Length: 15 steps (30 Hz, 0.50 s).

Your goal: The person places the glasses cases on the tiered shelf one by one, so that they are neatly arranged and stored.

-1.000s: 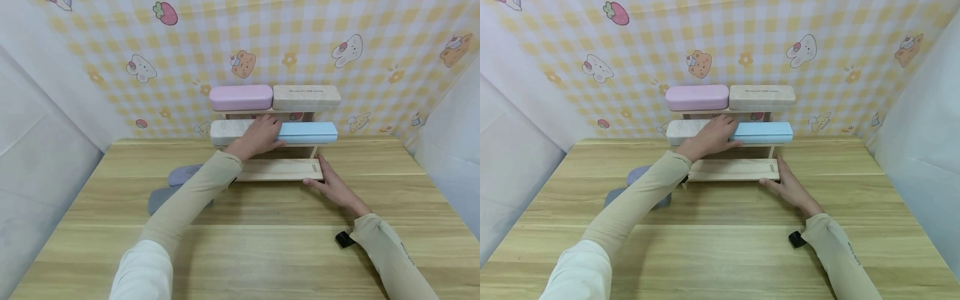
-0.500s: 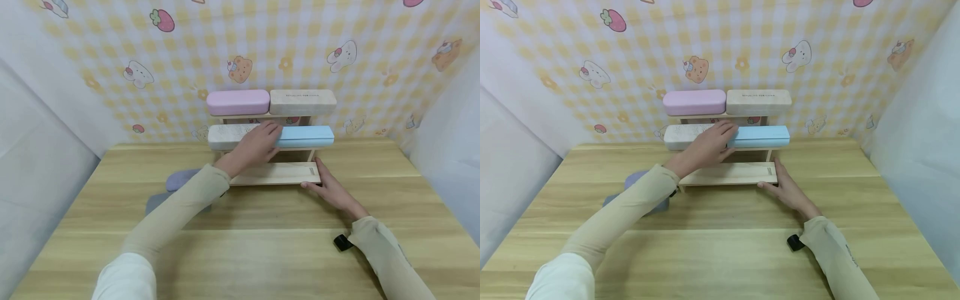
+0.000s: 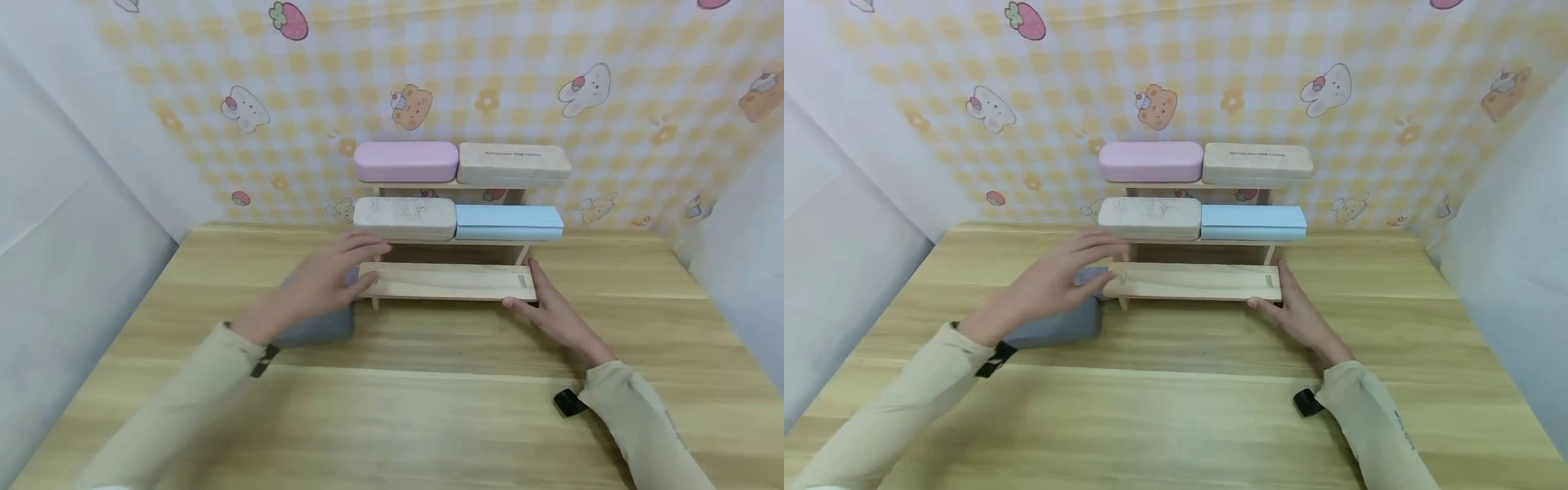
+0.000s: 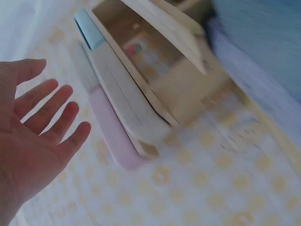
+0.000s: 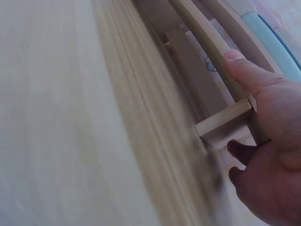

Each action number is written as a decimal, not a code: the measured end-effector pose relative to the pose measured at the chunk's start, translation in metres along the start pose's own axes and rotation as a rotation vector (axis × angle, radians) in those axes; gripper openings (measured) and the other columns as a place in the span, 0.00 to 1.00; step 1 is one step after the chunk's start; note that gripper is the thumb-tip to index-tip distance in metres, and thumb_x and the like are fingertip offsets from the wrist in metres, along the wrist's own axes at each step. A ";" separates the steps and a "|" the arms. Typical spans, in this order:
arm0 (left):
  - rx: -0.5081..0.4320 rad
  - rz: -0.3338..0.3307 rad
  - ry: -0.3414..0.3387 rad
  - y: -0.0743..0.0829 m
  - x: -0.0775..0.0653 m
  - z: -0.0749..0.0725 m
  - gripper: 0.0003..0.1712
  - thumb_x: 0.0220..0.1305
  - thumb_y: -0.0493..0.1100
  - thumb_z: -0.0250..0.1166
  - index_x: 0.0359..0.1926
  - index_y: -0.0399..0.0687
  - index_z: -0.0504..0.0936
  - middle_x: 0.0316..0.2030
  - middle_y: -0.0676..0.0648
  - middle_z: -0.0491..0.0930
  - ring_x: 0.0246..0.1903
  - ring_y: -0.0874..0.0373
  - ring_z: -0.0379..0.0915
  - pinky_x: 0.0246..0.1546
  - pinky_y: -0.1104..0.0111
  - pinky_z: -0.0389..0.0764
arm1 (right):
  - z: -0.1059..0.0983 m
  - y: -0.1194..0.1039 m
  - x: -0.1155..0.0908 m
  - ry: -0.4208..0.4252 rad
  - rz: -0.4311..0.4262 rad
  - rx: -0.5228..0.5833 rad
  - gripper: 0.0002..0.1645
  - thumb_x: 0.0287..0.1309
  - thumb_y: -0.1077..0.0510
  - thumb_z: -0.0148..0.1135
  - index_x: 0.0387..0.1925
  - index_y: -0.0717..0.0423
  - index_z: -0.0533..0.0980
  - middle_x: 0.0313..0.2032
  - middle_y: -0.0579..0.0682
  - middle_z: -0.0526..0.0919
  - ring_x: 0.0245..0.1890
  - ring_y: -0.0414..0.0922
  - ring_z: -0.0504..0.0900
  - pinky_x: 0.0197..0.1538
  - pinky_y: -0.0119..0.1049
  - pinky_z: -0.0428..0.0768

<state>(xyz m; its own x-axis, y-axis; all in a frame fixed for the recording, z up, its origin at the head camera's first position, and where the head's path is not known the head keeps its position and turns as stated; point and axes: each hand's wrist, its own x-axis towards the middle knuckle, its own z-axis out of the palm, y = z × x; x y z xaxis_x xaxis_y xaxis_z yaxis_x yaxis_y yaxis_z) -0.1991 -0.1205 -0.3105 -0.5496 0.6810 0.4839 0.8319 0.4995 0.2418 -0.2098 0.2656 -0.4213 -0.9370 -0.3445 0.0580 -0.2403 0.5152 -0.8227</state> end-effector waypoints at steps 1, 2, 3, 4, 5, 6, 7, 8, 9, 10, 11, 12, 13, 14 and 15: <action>-0.002 -0.047 -0.003 -0.003 -0.011 -0.005 0.23 0.59 0.37 0.64 0.56 0.38 0.74 0.55 0.41 0.73 0.57 0.49 0.66 0.57 0.58 0.67 | 0.000 0.000 -0.001 0.001 0.010 0.002 0.59 0.60 0.53 0.61 0.71 0.56 0.27 0.69 0.66 0.42 0.67 0.59 0.46 0.64 0.59 0.48; 0.001 -0.087 -0.002 -0.006 -0.022 -0.009 0.23 0.59 0.36 0.64 0.56 0.38 0.75 0.55 0.41 0.74 0.57 0.49 0.66 0.56 0.57 0.68 | 0.001 0.000 -0.002 0.001 0.017 0.004 0.59 0.60 0.53 0.61 0.71 0.56 0.26 0.69 0.66 0.41 0.67 0.59 0.45 0.64 0.59 0.47; 0.001 -0.124 0.001 -0.009 -0.034 -0.011 0.22 0.58 0.36 0.65 0.55 0.38 0.75 0.54 0.41 0.74 0.56 0.49 0.67 0.55 0.56 0.69 | 0.002 -0.001 -0.003 0.001 0.025 0.008 0.59 0.60 0.53 0.61 0.71 0.56 0.27 0.69 0.65 0.40 0.68 0.59 0.44 0.64 0.58 0.46; 0.004 -0.150 0.008 -0.013 -0.045 -0.013 0.21 0.58 0.35 0.65 0.54 0.37 0.76 0.53 0.41 0.75 0.55 0.48 0.67 0.55 0.55 0.69 | 0.002 -0.001 -0.004 -0.001 0.030 0.009 0.59 0.60 0.52 0.61 0.70 0.56 0.26 0.70 0.65 0.39 0.68 0.58 0.42 0.65 0.58 0.45; 0.013 -0.179 0.014 -0.017 -0.056 -0.013 0.21 0.58 0.35 0.65 0.53 0.36 0.77 0.52 0.41 0.75 0.55 0.47 0.68 0.54 0.54 0.69 | 0.003 -0.001 -0.005 -0.004 0.033 0.010 0.59 0.60 0.52 0.60 0.70 0.57 0.26 0.70 0.65 0.37 0.68 0.58 0.40 0.65 0.58 0.44; 0.018 -0.208 0.018 -0.020 -0.067 -0.013 0.20 0.57 0.35 0.65 0.52 0.34 0.77 0.51 0.40 0.76 0.54 0.46 0.68 0.54 0.53 0.69 | 0.003 -0.002 -0.005 -0.008 0.036 0.013 0.59 0.60 0.52 0.60 0.70 0.57 0.26 0.70 0.64 0.35 0.69 0.58 0.39 0.65 0.58 0.44; 0.025 -0.237 0.019 -0.023 -0.077 -0.013 0.19 0.57 0.34 0.65 0.50 0.33 0.78 0.50 0.39 0.76 0.53 0.45 0.68 0.53 0.52 0.68 | 0.004 -0.002 -0.006 -0.011 0.038 0.016 0.59 0.60 0.51 0.60 0.70 0.56 0.26 0.70 0.64 0.35 0.69 0.57 0.38 0.65 0.57 0.43; 0.030 -0.264 0.016 -0.026 -0.086 -0.012 0.18 0.57 0.33 0.65 0.50 0.32 0.78 0.49 0.38 0.77 0.52 0.44 0.68 0.53 0.51 0.69 | 0.004 -0.003 -0.006 -0.012 0.037 0.016 0.59 0.61 0.51 0.60 0.70 0.56 0.26 0.70 0.63 0.35 0.69 0.57 0.39 0.65 0.57 0.44; 0.039 -0.294 0.011 -0.028 -0.094 -0.012 0.18 0.56 0.33 0.65 0.49 0.32 0.78 0.49 0.37 0.76 0.52 0.43 0.68 0.52 0.51 0.69 | 0.004 -0.004 -0.006 -0.012 0.039 0.016 0.59 0.61 0.50 0.60 0.70 0.56 0.26 0.70 0.63 0.35 0.68 0.56 0.42 0.64 0.56 0.48; 0.049 -0.320 0.003 -0.031 -0.101 -0.012 0.18 0.56 0.33 0.65 0.49 0.31 0.78 0.48 0.36 0.76 0.52 0.41 0.68 0.52 0.50 0.69 | 0.003 -0.004 -0.006 -0.011 0.040 0.013 0.59 0.61 0.50 0.59 0.70 0.56 0.25 0.70 0.63 0.35 0.68 0.56 0.41 0.64 0.56 0.48; 0.056 -0.347 -0.005 -0.034 -0.108 -0.011 0.18 0.56 0.32 0.65 0.49 0.30 0.78 0.48 0.35 0.76 0.51 0.40 0.67 0.51 0.49 0.69 | 0.003 -0.005 -0.006 -0.011 0.043 0.007 0.59 0.61 0.50 0.59 0.70 0.56 0.25 0.70 0.63 0.35 0.67 0.56 0.44 0.62 0.55 0.52; 0.060 -0.373 -0.014 -0.037 -0.113 -0.011 0.18 0.56 0.32 0.65 0.49 0.29 0.78 0.48 0.33 0.76 0.51 0.38 0.67 0.51 0.47 0.68 | 0.002 -0.005 -0.006 -0.011 0.046 0.003 0.59 0.61 0.49 0.59 0.70 0.56 0.25 0.70 0.63 0.35 0.67 0.56 0.44 0.62 0.55 0.53; 0.068 -0.395 -0.021 -0.041 -0.118 -0.011 0.18 0.56 0.32 0.64 0.48 0.28 0.78 0.48 0.32 0.76 0.51 0.37 0.67 0.51 0.47 0.68 | 0.001 -0.006 -0.006 -0.011 0.046 0.001 0.59 0.61 0.49 0.59 0.70 0.56 0.24 0.70 0.63 0.34 0.67 0.56 0.44 0.61 0.55 0.53; 0.071 -0.420 -0.028 -0.044 -0.121 -0.012 0.18 0.57 0.32 0.64 0.48 0.27 0.77 0.48 0.31 0.75 0.51 0.36 0.67 0.51 0.45 0.67 | 0.001 -0.006 -0.006 -0.013 0.047 -0.002 0.59 0.61 0.49 0.59 0.70 0.56 0.24 0.70 0.63 0.34 0.67 0.56 0.44 0.61 0.55 0.53; 0.069 -0.444 -0.033 -0.047 -0.124 -0.013 0.18 0.57 0.32 0.64 0.48 0.27 0.77 0.48 0.30 0.75 0.51 0.35 0.66 0.52 0.45 0.66 | 0.000 -0.007 -0.006 -0.013 0.045 -0.003 0.59 0.61 0.49 0.59 0.70 0.56 0.24 0.70 0.63 0.33 0.68 0.56 0.43 0.62 0.55 0.52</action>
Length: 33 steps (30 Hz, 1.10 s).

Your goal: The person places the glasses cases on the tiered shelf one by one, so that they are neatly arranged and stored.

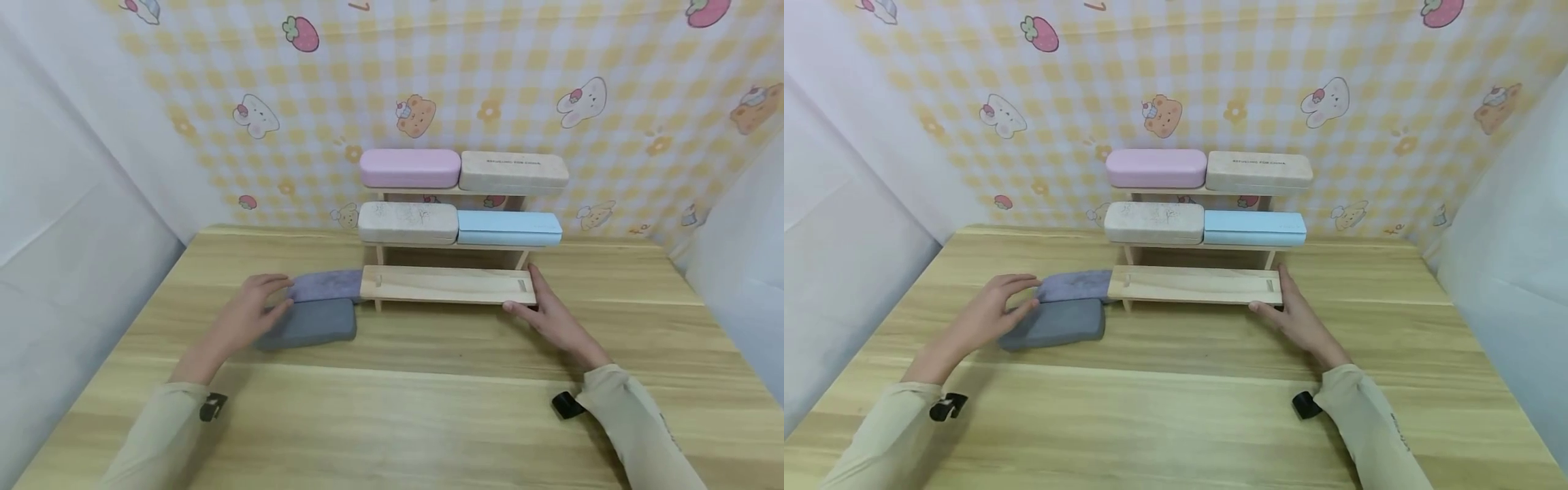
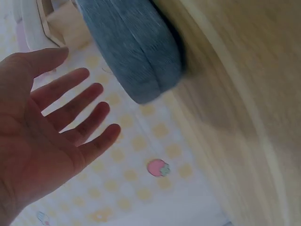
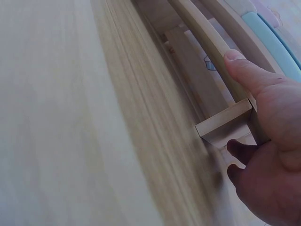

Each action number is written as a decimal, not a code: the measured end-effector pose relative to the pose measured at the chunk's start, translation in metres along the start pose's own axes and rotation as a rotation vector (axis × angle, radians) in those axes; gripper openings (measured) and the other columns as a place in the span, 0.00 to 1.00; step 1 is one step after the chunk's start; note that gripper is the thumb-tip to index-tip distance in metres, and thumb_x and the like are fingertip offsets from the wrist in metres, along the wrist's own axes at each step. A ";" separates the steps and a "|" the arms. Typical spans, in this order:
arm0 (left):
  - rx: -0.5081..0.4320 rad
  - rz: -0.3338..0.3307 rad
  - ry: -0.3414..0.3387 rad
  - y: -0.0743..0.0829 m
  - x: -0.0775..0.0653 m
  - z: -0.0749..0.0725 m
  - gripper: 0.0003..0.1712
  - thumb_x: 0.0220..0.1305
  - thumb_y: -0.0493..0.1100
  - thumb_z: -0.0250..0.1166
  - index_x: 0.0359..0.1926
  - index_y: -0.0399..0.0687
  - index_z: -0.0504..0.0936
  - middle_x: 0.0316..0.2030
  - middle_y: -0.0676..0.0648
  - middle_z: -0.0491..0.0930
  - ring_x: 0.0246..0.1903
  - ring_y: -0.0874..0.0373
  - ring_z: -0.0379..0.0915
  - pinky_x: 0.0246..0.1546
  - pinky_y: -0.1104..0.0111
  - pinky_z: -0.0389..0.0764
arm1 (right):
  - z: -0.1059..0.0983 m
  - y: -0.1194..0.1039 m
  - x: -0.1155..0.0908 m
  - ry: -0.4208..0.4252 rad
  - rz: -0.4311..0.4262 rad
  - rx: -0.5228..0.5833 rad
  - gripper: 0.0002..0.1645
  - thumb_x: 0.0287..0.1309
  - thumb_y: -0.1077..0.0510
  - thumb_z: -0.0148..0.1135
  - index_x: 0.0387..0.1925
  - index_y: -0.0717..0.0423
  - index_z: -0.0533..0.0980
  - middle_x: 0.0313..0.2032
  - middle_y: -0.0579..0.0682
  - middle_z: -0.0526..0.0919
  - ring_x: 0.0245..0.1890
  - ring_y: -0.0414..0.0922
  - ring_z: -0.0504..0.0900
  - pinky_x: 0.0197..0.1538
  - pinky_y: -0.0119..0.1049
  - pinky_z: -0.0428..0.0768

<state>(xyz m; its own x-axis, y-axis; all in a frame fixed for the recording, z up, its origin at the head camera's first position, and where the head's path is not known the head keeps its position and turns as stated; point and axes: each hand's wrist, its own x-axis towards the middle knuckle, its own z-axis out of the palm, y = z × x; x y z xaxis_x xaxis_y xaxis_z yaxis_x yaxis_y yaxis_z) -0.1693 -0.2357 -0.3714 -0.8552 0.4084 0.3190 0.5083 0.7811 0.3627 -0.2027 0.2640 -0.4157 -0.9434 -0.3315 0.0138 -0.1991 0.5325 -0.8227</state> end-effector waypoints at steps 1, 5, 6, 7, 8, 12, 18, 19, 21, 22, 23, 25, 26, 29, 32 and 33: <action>-0.007 -0.022 -0.004 -0.004 0.000 0.000 0.17 0.58 0.32 0.63 0.48 0.26 0.77 0.48 0.30 0.75 0.51 0.34 0.66 0.52 0.45 0.65 | -0.001 0.000 0.000 0.001 -0.001 -0.001 0.59 0.61 0.50 0.59 0.70 0.56 0.24 0.70 0.63 0.32 0.68 0.57 0.40 0.63 0.57 0.49; -0.035 -0.096 -0.027 -0.017 0.006 0.001 0.17 0.60 0.33 0.62 0.49 0.25 0.76 0.48 0.28 0.74 0.51 0.33 0.67 0.52 0.44 0.65 | -0.004 0.001 0.001 0.004 -0.006 0.001 0.59 0.61 0.50 0.59 0.70 0.56 0.24 0.70 0.63 0.31 0.69 0.57 0.37 0.65 0.58 0.44; -0.044 -0.110 -0.038 -0.020 0.008 0.001 0.18 0.61 0.34 0.61 0.49 0.25 0.75 0.49 0.28 0.74 0.51 0.33 0.67 0.53 0.45 0.65 | -0.004 0.001 0.002 0.005 -0.006 -0.001 0.59 0.61 0.50 0.59 0.69 0.56 0.24 0.70 0.63 0.31 0.69 0.57 0.36 0.65 0.58 0.44; -0.053 -0.126 -0.053 -0.022 0.010 0.002 0.19 0.62 0.35 0.61 0.51 0.25 0.75 0.49 0.28 0.74 0.52 0.33 0.67 0.53 0.45 0.65 | -0.005 0.000 0.002 0.005 -0.005 -0.002 0.59 0.61 0.50 0.59 0.70 0.55 0.24 0.70 0.63 0.31 0.69 0.57 0.37 0.64 0.58 0.45; -0.061 -0.142 -0.071 -0.024 0.012 0.002 0.20 0.63 0.35 0.60 0.52 0.25 0.74 0.50 0.28 0.73 0.52 0.33 0.66 0.54 0.45 0.64 | -0.005 0.000 0.003 0.005 -0.006 -0.002 0.59 0.61 0.50 0.59 0.70 0.55 0.24 0.70 0.63 0.32 0.69 0.57 0.38 0.64 0.58 0.45; -0.098 -0.225 -0.151 -0.031 0.018 0.004 0.23 0.65 0.38 0.58 0.57 0.27 0.70 0.55 0.27 0.68 0.55 0.32 0.63 0.55 0.44 0.63 | -0.005 0.000 0.004 -0.001 -0.013 0.009 0.59 0.61 0.50 0.59 0.69 0.56 0.24 0.70 0.63 0.34 0.68 0.57 0.41 0.64 0.57 0.48; -0.197 -0.271 -0.247 -0.040 0.023 0.007 0.25 0.66 0.38 0.57 0.61 0.32 0.68 0.56 0.30 0.70 0.50 0.35 0.70 0.45 0.48 0.74 | -0.002 0.001 0.003 0.001 -0.026 0.024 0.59 0.61 0.50 0.59 0.70 0.56 0.24 0.70 0.64 0.36 0.68 0.58 0.43 0.64 0.57 0.47; -0.224 -0.272 -0.260 -0.041 0.023 0.007 0.25 0.65 0.38 0.57 0.61 0.33 0.68 0.55 0.31 0.70 0.50 0.36 0.70 0.44 0.49 0.75 | -0.002 0.002 0.003 0.001 -0.025 0.024 0.59 0.61 0.50 0.59 0.70 0.55 0.24 0.70 0.64 0.36 0.68 0.57 0.42 0.64 0.57 0.47; -0.281 -0.269 -0.293 -0.044 0.024 0.007 0.25 0.65 0.37 0.58 0.62 0.34 0.68 0.55 0.31 0.71 0.50 0.37 0.71 0.44 0.50 0.75 | -0.001 0.002 0.002 0.002 -0.026 0.028 0.59 0.61 0.50 0.59 0.70 0.55 0.24 0.70 0.64 0.36 0.68 0.57 0.42 0.64 0.57 0.47; -0.306 -0.264 -0.311 -0.046 0.024 0.007 0.26 0.64 0.38 0.59 0.62 0.33 0.68 0.56 0.31 0.70 0.50 0.37 0.70 0.45 0.50 0.75 | -0.001 0.002 0.002 0.001 -0.026 0.028 0.59 0.61 0.50 0.59 0.70 0.55 0.24 0.70 0.64 0.36 0.68 0.57 0.41 0.65 0.57 0.46; -0.331 -0.261 -0.327 -0.048 0.024 0.007 0.27 0.64 0.38 0.59 0.62 0.33 0.67 0.56 0.31 0.69 0.51 0.37 0.70 0.46 0.49 0.74 | -0.001 0.003 0.001 0.001 -0.024 0.028 0.59 0.61 0.50 0.59 0.70 0.56 0.24 0.70 0.65 0.36 0.68 0.57 0.41 0.65 0.57 0.46; -0.369 -0.258 -0.351 -0.050 0.024 0.006 0.29 0.64 0.40 0.60 0.63 0.33 0.66 0.58 0.30 0.68 0.52 0.36 0.69 0.48 0.48 0.73 | 0.000 0.003 0.001 0.000 -0.019 0.030 0.59 0.61 0.49 0.59 0.70 0.57 0.24 0.70 0.65 0.36 0.68 0.57 0.42 0.65 0.57 0.46; -0.381 -0.255 -0.360 -0.051 0.024 0.006 0.30 0.63 0.40 0.61 0.63 0.32 0.65 0.58 0.30 0.67 0.52 0.35 0.68 0.48 0.48 0.72 | 0.000 0.003 0.001 0.001 -0.017 0.029 0.59 0.61 0.49 0.59 0.69 0.58 0.24 0.70 0.65 0.36 0.68 0.58 0.42 0.65 0.57 0.46; -0.398 -0.255 -0.367 -0.053 0.026 0.006 0.32 0.62 0.42 0.63 0.63 0.32 0.64 0.58 0.30 0.67 0.52 0.36 0.68 0.47 0.49 0.73 | 0.000 0.003 0.002 0.004 -0.013 0.028 0.60 0.61 0.49 0.59 0.69 0.60 0.25 0.70 0.66 0.37 0.68 0.58 0.43 0.64 0.57 0.47; -0.400 -0.271 -0.377 -0.055 0.028 0.005 0.34 0.60 0.45 0.65 0.63 0.35 0.66 0.57 0.32 0.69 0.52 0.38 0.69 0.46 0.51 0.74 | 0.000 0.003 0.002 0.004 -0.012 0.026 0.60 0.61 0.49 0.59 0.69 0.60 0.25 0.70 0.66 0.37 0.68 0.58 0.43 0.64 0.57 0.47; -0.398 -0.273 -0.382 -0.055 0.029 0.006 0.35 0.59 0.45 0.66 0.63 0.36 0.66 0.56 0.33 0.70 0.51 0.38 0.70 0.46 0.51 0.75 | 0.000 0.003 0.002 0.004 -0.012 0.025 0.60 0.61 0.49 0.59 0.69 0.60 0.25 0.70 0.66 0.37 0.68 0.58 0.44 0.64 0.57 0.47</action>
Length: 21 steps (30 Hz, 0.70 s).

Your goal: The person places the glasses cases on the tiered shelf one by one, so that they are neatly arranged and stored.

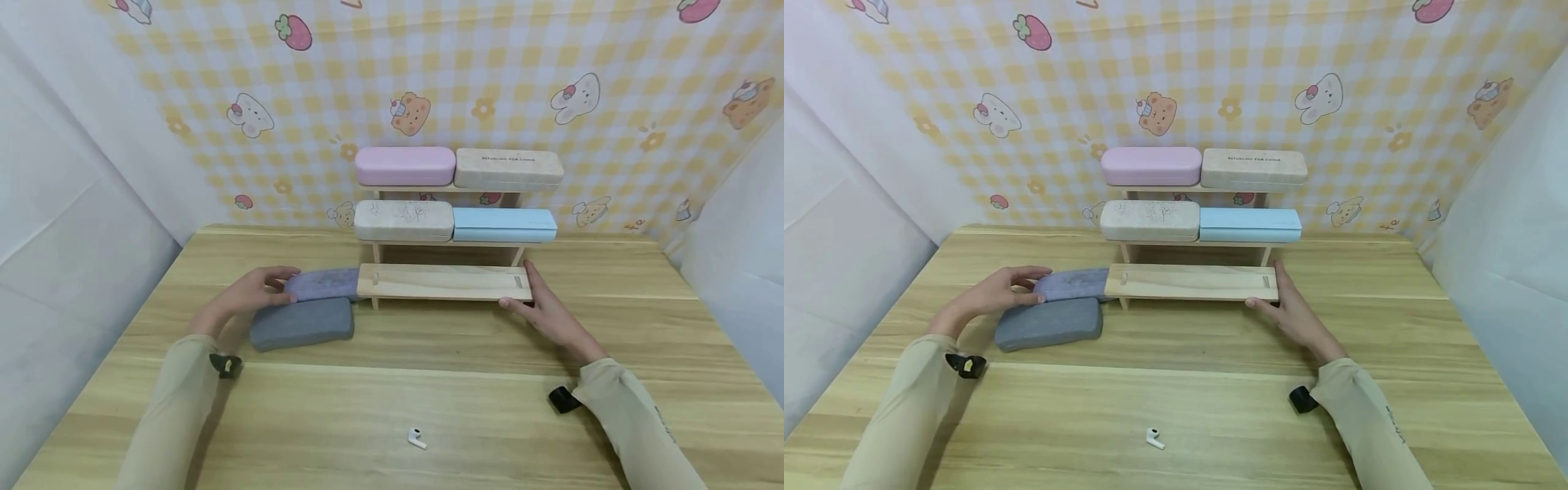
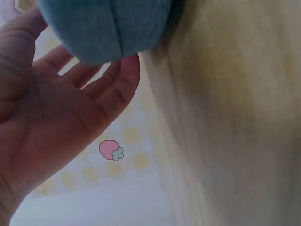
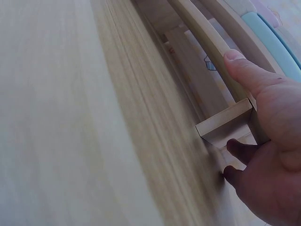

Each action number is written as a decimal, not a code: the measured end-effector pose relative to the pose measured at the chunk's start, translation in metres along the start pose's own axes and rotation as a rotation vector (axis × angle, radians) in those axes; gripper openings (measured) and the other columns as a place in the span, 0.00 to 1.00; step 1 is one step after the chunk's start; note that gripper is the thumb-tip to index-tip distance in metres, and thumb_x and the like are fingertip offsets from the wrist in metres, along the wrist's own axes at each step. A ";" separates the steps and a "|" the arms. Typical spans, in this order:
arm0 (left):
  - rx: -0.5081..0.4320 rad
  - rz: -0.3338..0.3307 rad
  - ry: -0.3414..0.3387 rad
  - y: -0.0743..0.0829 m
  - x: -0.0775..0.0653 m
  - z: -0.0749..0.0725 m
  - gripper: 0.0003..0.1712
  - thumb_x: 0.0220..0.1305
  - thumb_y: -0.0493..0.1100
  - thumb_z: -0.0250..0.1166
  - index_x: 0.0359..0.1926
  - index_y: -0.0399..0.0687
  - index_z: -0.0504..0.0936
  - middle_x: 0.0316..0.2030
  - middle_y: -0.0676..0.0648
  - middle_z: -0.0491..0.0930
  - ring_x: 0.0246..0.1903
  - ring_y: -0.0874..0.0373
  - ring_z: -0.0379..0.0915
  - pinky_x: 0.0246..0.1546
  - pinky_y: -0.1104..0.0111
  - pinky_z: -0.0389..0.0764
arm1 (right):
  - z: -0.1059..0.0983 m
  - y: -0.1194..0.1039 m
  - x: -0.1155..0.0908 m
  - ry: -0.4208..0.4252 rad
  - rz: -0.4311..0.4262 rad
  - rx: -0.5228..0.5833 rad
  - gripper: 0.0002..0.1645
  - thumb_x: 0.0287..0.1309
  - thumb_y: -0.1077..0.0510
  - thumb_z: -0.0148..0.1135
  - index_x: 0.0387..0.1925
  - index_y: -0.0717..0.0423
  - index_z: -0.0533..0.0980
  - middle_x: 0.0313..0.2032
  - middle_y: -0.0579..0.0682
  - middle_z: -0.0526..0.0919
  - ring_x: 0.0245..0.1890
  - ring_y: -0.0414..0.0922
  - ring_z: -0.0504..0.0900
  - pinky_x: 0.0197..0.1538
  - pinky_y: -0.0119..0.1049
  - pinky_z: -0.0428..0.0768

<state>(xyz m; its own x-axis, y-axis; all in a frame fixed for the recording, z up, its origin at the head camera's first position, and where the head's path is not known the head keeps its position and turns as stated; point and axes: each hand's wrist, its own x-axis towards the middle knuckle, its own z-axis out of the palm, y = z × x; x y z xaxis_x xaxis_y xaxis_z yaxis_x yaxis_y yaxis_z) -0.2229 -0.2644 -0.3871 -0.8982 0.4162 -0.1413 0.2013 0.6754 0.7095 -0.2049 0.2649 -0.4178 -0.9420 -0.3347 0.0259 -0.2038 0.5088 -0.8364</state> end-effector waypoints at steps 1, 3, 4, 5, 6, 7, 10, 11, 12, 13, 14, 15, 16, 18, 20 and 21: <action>0.004 -0.004 -0.007 0.000 0.001 0.000 0.36 0.57 0.46 0.67 0.63 0.37 0.67 0.55 0.33 0.71 0.51 0.39 0.70 0.46 0.52 0.75 | 0.000 0.000 0.000 -0.001 0.000 0.000 0.59 0.61 0.49 0.59 0.69 0.60 0.25 0.70 0.66 0.37 0.68 0.58 0.44 0.64 0.57 0.47; 0.019 -0.011 -0.021 0.001 0.004 0.000 0.37 0.55 0.47 0.69 0.64 0.39 0.67 0.53 0.33 0.73 0.50 0.41 0.71 0.45 0.54 0.76 | 0.000 0.000 0.000 -0.003 0.001 -0.002 0.59 0.61 0.49 0.59 0.70 0.59 0.25 0.70 0.66 0.37 0.68 0.59 0.44 0.64 0.57 0.48; 0.029 -0.013 -0.026 0.001 0.005 0.001 0.38 0.54 0.47 0.70 0.64 0.39 0.67 0.52 0.34 0.74 0.49 0.42 0.72 0.44 0.55 0.76 | 0.000 0.000 0.000 -0.003 0.000 -0.005 0.59 0.61 0.49 0.59 0.70 0.58 0.25 0.70 0.66 0.38 0.68 0.59 0.44 0.64 0.57 0.48; 0.040 -0.013 -0.031 0.002 0.006 0.001 0.39 0.53 0.47 0.70 0.64 0.39 0.67 0.52 0.34 0.74 0.48 0.42 0.72 0.43 0.57 0.76 | 0.000 0.000 0.000 -0.003 0.000 -0.006 0.59 0.61 0.49 0.59 0.70 0.58 0.25 0.70 0.66 0.38 0.68 0.59 0.44 0.64 0.57 0.47; 0.052 -0.017 -0.033 0.002 0.007 0.002 0.40 0.53 0.48 0.71 0.64 0.39 0.67 0.51 0.34 0.74 0.47 0.44 0.73 0.42 0.58 0.77 | 0.000 0.000 0.000 -0.003 0.000 -0.006 0.59 0.61 0.49 0.59 0.70 0.58 0.25 0.70 0.66 0.38 0.68 0.59 0.45 0.64 0.57 0.47; 0.063 -0.018 -0.035 0.003 0.007 0.002 0.40 0.52 0.48 0.71 0.64 0.39 0.67 0.50 0.35 0.75 0.46 0.45 0.73 0.41 0.59 0.77 | 0.000 0.000 -0.001 -0.003 0.000 -0.006 0.59 0.61 0.49 0.59 0.70 0.58 0.25 0.70 0.66 0.38 0.68 0.59 0.45 0.64 0.57 0.48; 0.086 -0.018 -0.021 0.004 0.008 0.002 0.40 0.51 0.46 0.72 0.63 0.38 0.68 0.49 0.36 0.76 0.45 0.46 0.73 0.39 0.62 0.76 | 0.000 0.000 -0.001 -0.001 0.001 -0.007 0.60 0.61 0.49 0.59 0.70 0.59 0.25 0.69 0.67 0.39 0.67 0.59 0.46 0.64 0.57 0.48; 0.094 -0.018 -0.016 0.004 0.009 0.002 0.40 0.50 0.46 0.72 0.63 0.39 0.68 0.48 0.37 0.76 0.44 0.47 0.73 0.39 0.62 0.76 | 0.000 0.000 -0.001 0.000 0.001 -0.005 0.60 0.61 0.49 0.59 0.69 0.59 0.24 0.69 0.67 0.40 0.67 0.59 0.47 0.64 0.57 0.49; 0.098 -0.016 -0.011 0.003 0.009 0.002 0.40 0.50 0.46 0.72 0.63 0.39 0.68 0.48 0.37 0.76 0.44 0.47 0.73 0.38 0.63 0.76 | 0.000 0.000 -0.001 0.001 0.002 -0.005 0.60 0.61 0.49 0.59 0.70 0.58 0.24 0.69 0.67 0.39 0.67 0.59 0.47 0.64 0.57 0.49; 0.102 -0.013 -0.006 0.003 0.010 0.003 0.39 0.50 0.45 0.72 0.62 0.39 0.69 0.47 0.37 0.76 0.43 0.47 0.73 0.37 0.63 0.77 | 0.000 0.000 -0.001 0.001 0.002 -0.005 0.60 0.61 0.49 0.59 0.70 0.58 0.24 0.69 0.67 0.39 0.67 0.59 0.46 0.64 0.57 0.49; 0.103 -0.011 -0.001 0.002 0.010 0.003 0.39 0.50 0.45 0.73 0.62 0.39 0.69 0.47 0.37 0.76 0.43 0.47 0.74 0.36 0.64 0.77 | 0.000 0.000 -0.001 0.001 0.002 -0.005 0.60 0.61 0.48 0.59 0.70 0.58 0.24 0.69 0.67 0.39 0.67 0.59 0.46 0.64 0.57 0.48; 0.103 -0.008 0.002 0.002 0.010 0.003 0.38 0.50 0.44 0.73 0.61 0.38 0.70 0.46 0.37 0.77 0.41 0.48 0.74 0.34 0.64 0.78 | 0.000 0.000 -0.001 0.000 0.001 -0.003 0.60 0.61 0.49 0.59 0.70 0.57 0.24 0.69 0.67 0.38 0.68 0.59 0.45 0.64 0.57 0.48; 0.101 -0.004 0.003 0.001 0.010 0.004 0.38 0.50 0.44 0.73 0.61 0.38 0.70 0.45 0.37 0.77 0.40 0.48 0.75 0.32 0.65 0.78 | 0.000 0.000 -0.001 -0.001 -0.001 -0.002 0.59 0.61 0.49 0.59 0.70 0.56 0.24 0.69 0.67 0.38 0.68 0.59 0.45 0.65 0.57 0.48; 0.104 0.014 0.009 0.000 0.010 0.005 0.37 0.50 0.44 0.73 0.60 0.37 0.70 0.43 0.37 0.77 0.38 0.50 0.76 0.30 0.67 0.78 | 0.001 0.000 -0.001 -0.003 -0.004 0.002 0.59 0.61 0.49 0.59 0.70 0.55 0.24 0.69 0.67 0.38 0.68 0.59 0.45 0.65 0.57 0.47; 0.110 0.042 0.016 0.000 0.009 0.004 0.37 0.50 0.44 0.73 0.60 0.36 0.70 0.42 0.37 0.77 0.36 0.50 0.77 0.29 0.67 0.78 | 0.001 0.000 -0.001 -0.003 -0.008 0.008 0.59 0.61 0.50 0.59 0.70 0.56 0.24 0.69 0.67 0.40 0.67 0.60 0.47 0.64 0.57 0.49; 0.119 0.056 0.024 0.000 0.008 0.004 0.38 0.50 0.45 0.73 0.60 0.35 0.70 0.42 0.37 0.77 0.36 0.50 0.77 0.29 0.67 0.78 | 0.001 -0.001 -0.001 -0.002 -0.010 0.011 0.59 0.61 0.50 0.59 0.70 0.56 0.24 0.69 0.67 0.39 0.67 0.60 0.47 0.64 0.58 0.48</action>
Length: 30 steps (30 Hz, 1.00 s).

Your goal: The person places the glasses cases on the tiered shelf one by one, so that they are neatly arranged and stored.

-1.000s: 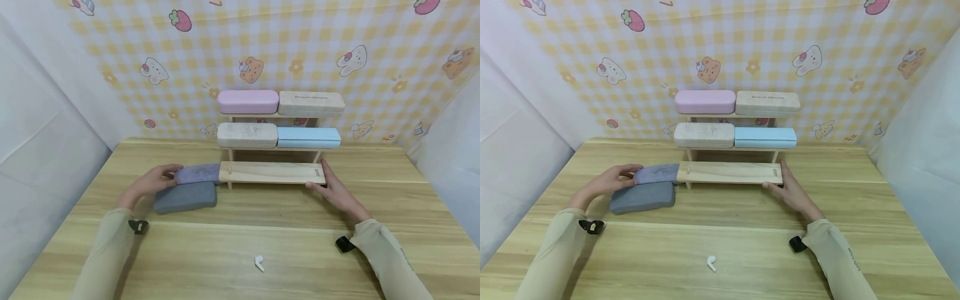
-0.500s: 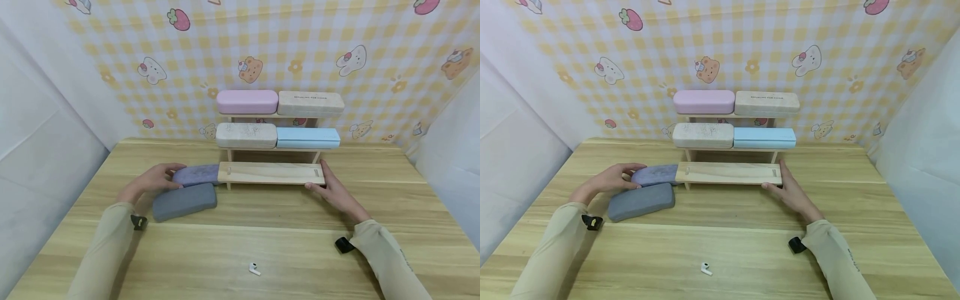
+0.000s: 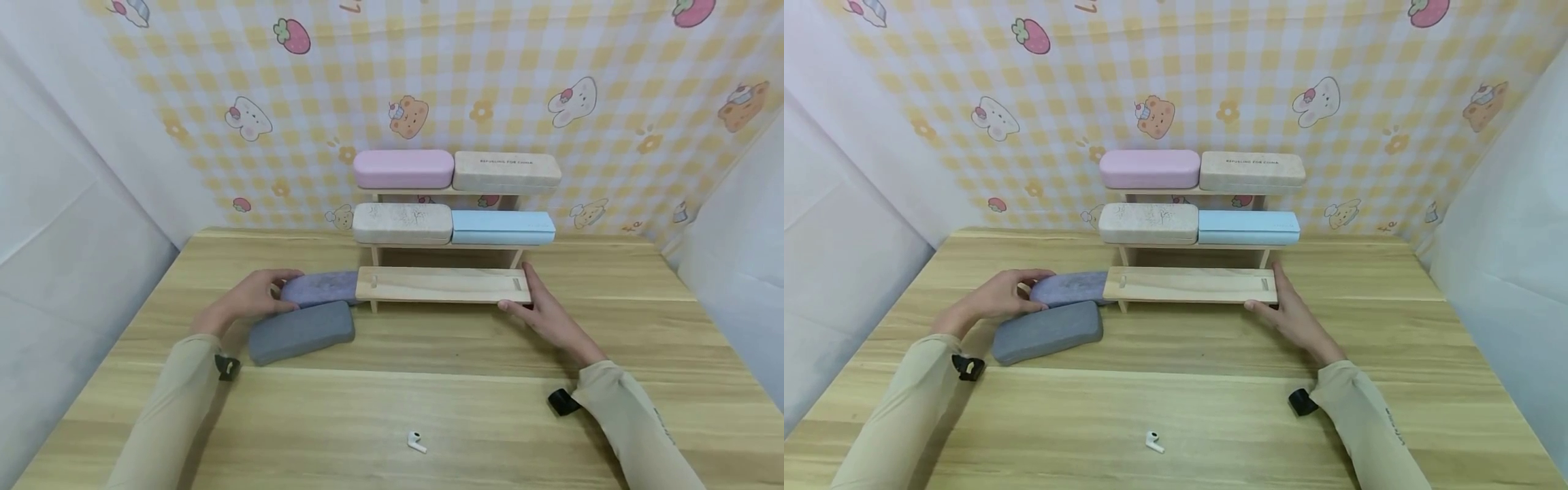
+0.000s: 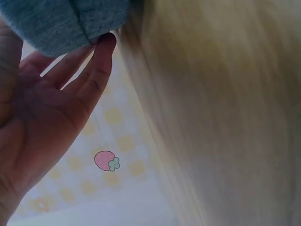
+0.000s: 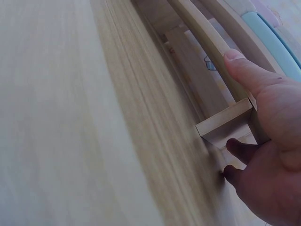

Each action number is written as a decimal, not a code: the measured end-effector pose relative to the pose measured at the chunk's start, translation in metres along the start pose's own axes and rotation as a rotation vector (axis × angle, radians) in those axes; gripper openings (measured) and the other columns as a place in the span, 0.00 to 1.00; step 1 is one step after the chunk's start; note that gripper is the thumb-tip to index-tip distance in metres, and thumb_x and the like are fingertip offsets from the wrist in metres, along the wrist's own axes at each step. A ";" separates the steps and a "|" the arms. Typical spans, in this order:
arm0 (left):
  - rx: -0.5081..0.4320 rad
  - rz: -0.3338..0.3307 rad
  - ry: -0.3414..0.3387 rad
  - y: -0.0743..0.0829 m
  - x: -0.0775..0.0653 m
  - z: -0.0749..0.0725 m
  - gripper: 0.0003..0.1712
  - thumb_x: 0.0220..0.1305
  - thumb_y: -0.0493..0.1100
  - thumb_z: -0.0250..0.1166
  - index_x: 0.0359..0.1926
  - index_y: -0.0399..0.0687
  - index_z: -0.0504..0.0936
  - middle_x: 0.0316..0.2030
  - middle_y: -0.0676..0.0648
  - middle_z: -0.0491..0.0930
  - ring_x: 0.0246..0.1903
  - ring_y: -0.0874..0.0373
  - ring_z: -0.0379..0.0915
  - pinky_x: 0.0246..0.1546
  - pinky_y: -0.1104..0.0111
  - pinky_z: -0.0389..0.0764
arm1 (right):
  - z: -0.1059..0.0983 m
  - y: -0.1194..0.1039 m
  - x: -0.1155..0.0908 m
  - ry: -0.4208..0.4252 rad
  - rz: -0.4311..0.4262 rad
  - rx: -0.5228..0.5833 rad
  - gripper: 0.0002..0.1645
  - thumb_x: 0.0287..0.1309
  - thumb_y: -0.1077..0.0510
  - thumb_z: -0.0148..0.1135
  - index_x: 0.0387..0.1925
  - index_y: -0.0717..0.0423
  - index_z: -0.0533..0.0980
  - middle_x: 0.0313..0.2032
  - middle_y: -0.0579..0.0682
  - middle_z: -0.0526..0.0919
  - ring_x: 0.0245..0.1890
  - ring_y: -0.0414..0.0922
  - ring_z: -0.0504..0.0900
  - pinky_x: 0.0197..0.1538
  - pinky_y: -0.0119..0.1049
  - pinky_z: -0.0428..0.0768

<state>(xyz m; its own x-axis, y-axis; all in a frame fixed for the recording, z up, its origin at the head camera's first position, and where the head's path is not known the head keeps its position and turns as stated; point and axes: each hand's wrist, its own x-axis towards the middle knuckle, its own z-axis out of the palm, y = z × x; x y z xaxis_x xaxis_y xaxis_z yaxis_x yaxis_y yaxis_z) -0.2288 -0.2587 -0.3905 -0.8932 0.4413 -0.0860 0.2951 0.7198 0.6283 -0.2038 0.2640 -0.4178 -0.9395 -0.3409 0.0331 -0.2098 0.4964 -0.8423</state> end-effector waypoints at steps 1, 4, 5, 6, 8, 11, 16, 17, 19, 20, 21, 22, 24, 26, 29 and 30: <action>0.011 0.007 0.011 0.000 -0.001 -0.001 0.38 0.50 0.46 0.73 0.60 0.35 0.70 0.42 0.38 0.77 0.37 0.50 0.77 0.30 0.67 0.78 | 0.000 0.000 0.000 0.001 -0.001 -0.002 0.59 0.61 0.50 0.59 0.70 0.56 0.24 0.69 0.67 0.39 0.67 0.60 0.46 0.64 0.58 0.48; 0.043 0.009 0.048 -0.001 -0.005 -0.005 0.38 0.50 0.46 0.73 0.60 0.35 0.70 0.40 0.40 0.78 0.37 0.50 0.76 0.33 0.64 0.78 | 0.001 -0.001 0.002 0.000 -0.007 0.005 0.59 0.61 0.50 0.59 0.70 0.56 0.25 0.70 0.65 0.38 0.68 0.58 0.44 0.65 0.57 0.47; 0.058 0.004 0.060 -0.002 -0.006 -0.007 0.38 0.49 0.46 0.73 0.60 0.35 0.71 0.40 0.40 0.78 0.38 0.50 0.76 0.35 0.63 0.77 | 0.002 -0.001 0.003 -0.001 -0.010 0.005 0.59 0.61 0.50 0.59 0.70 0.56 0.25 0.70 0.65 0.38 0.68 0.58 0.44 0.65 0.57 0.46; 0.069 -0.001 0.070 -0.003 -0.007 -0.009 0.39 0.49 0.46 0.73 0.60 0.35 0.71 0.40 0.41 0.78 0.38 0.50 0.76 0.36 0.63 0.77 | 0.002 -0.001 0.004 -0.002 -0.011 0.007 0.59 0.61 0.50 0.59 0.70 0.56 0.25 0.70 0.65 0.37 0.68 0.57 0.43 0.65 0.57 0.46; 0.081 -0.005 0.080 -0.004 -0.009 -0.011 0.39 0.49 0.46 0.73 0.60 0.36 0.71 0.41 0.41 0.78 0.39 0.49 0.75 0.37 0.61 0.77 | 0.003 -0.001 0.004 -0.004 -0.008 0.010 0.59 0.61 0.49 0.59 0.70 0.56 0.25 0.70 0.64 0.38 0.68 0.57 0.43 0.65 0.56 0.45; 0.095 0.010 0.090 -0.007 -0.011 -0.012 0.40 0.49 0.47 0.74 0.60 0.35 0.71 0.41 0.40 0.78 0.41 0.48 0.75 0.38 0.62 0.78 | 0.002 -0.001 0.004 0.001 0.006 -0.011 0.59 0.61 0.48 0.59 0.70 0.57 0.25 0.70 0.63 0.35 0.69 0.57 0.39 0.65 0.57 0.43; 0.081 0.039 0.122 -0.010 -0.018 -0.016 0.39 0.49 0.46 0.74 0.59 0.33 0.71 0.41 0.38 0.78 0.40 0.45 0.76 0.37 0.63 0.80 | 0.000 -0.001 0.003 0.002 0.012 -0.041 0.59 0.61 0.47 0.59 0.70 0.56 0.25 0.70 0.63 0.33 0.69 0.57 0.36 0.66 0.57 0.41; 0.075 0.042 0.127 -0.011 -0.019 -0.017 0.38 0.49 0.45 0.74 0.59 0.32 0.71 0.41 0.38 0.78 0.40 0.45 0.76 0.37 0.63 0.80 | -0.001 -0.001 0.003 0.002 0.009 -0.040 0.59 0.61 0.47 0.59 0.70 0.56 0.25 0.70 0.63 0.33 0.69 0.57 0.36 0.66 0.57 0.41; 0.058 0.045 0.134 -0.011 -0.022 -0.019 0.38 0.50 0.44 0.73 0.59 0.31 0.70 0.41 0.37 0.78 0.40 0.44 0.77 0.38 0.63 0.80 | -0.001 -0.001 0.002 0.002 0.002 -0.035 0.59 0.61 0.48 0.59 0.70 0.55 0.25 0.70 0.65 0.35 0.69 0.58 0.38 0.66 0.57 0.42; 0.056 0.043 0.137 -0.011 -0.024 -0.020 0.38 0.50 0.44 0.73 0.59 0.31 0.70 0.41 0.37 0.78 0.40 0.43 0.77 0.38 0.63 0.80 | -0.001 -0.001 0.002 0.002 -0.001 -0.032 0.59 0.61 0.48 0.59 0.70 0.55 0.25 0.70 0.65 0.36 0.69 0.58 0.39 0.66 0.57 0.42; 0.056 0.043 0.141 -0.011 -0.025 -0.021 0.38 0.50 0.44 0.73 0.59 0.31 0.70 0.41 0.36 0.78 0.40 0.43 0.77 0.38 0.63 0.80 | -0.001 -0.001 0.002 0.003 -0.002 -0.031 0.59 0.61 0.48 0.59 0.70 0.55 0.25 0.70 0.66 0.36 0.69 0.58 0.40 0.66 0.57 0.42; 0.054 0.041 0.144 -0.011 -0.026 -0.022 0.38 0.50 0.44 0.73 0.60 0.32 0.70 0.41 0.36 0.78 0.40 0.43 0.77 0.38 0.62 0.80 | -0.002 -0.001 0.002 0.004 -0.003 -0.031 0.59 0.60 0.48 0.60 0.70 0.55 0.25 0.70 0.66 0.36 0.69 0.58 0.40 0.66 0.57 0.42; 0.056 0.041 0.152 -0.011 -0.028 -0.023 0.38 0.51 0.44 0.73 0.60 0.33 0.70 0.40 0.37 0.78 0.41 0.44 0.76 0.39 0.61 0.79 | -0.001 0.000 0.002 0.004 -0.004 -0.031 0.59 0.60 0.48 0.59 0.70 0.56 0.25 0.70 0.66 0.36 0.69 0.58 0.40 0.66 0.57 0.43; 0.070 0.048 0.160 -0.010 -0.029 -0.025 0.38 0.51 0.45 0.73 0.60 0.34 0.70 0.40 0.38 0.79 0.42 0.45 0.76 0.40 0.59 0.79 | -0.001 0.000 0.001 0.005 -0.003 -0.034 0.59 0.61 0.48 0.59 0.70 0.56 0.25 0.70 0.66 0.36 0.69 0.59 0.39 0.66 0.57 0.43; 0.075 0.072 0.171 -0.007 -0.029 -0.026 0.38 0.51 0.45 0.73 0.61 0.35 0.70 0.40 0.39 0.79 0.42 0.47 0.74 0.41 0.56 0.78 | -0.001 0.002 0.001 0.007 0.000 -0.035 0.59 0.60 0.48 0.59 0.70 0.56 0.25 0.70 0.66 0.37 0.69 0.59 0.40 0.65 0.57 0.43; 0.076 0.081 0.174 -0.005 -0.029 -0.027 0.38 0.51 0.45 0.73 0.61 0.35 0.70 0.40 0.40 0.79 0.42 0.47 0.74 0.41 0.55 0.78 | -0.001 0.002 0.001 0.007 0.001 -0.034 0.59 0.61 0.48 0.59 0.70 0.56 0.25 0.70 0.66 0.37 0.69 0.59 0.40 0.65 0.57 0.43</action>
<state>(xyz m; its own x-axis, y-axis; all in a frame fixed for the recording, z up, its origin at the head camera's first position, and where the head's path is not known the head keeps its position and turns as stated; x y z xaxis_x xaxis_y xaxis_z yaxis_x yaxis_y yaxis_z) -0.2139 -0.2893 -0.3705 -0.9087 0.4048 0.1020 0.3875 0.7270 0.5668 -0.2054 0.2656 -0.4191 -0.9416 -0.3349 0.0364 -0.2181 0.5239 -0.8234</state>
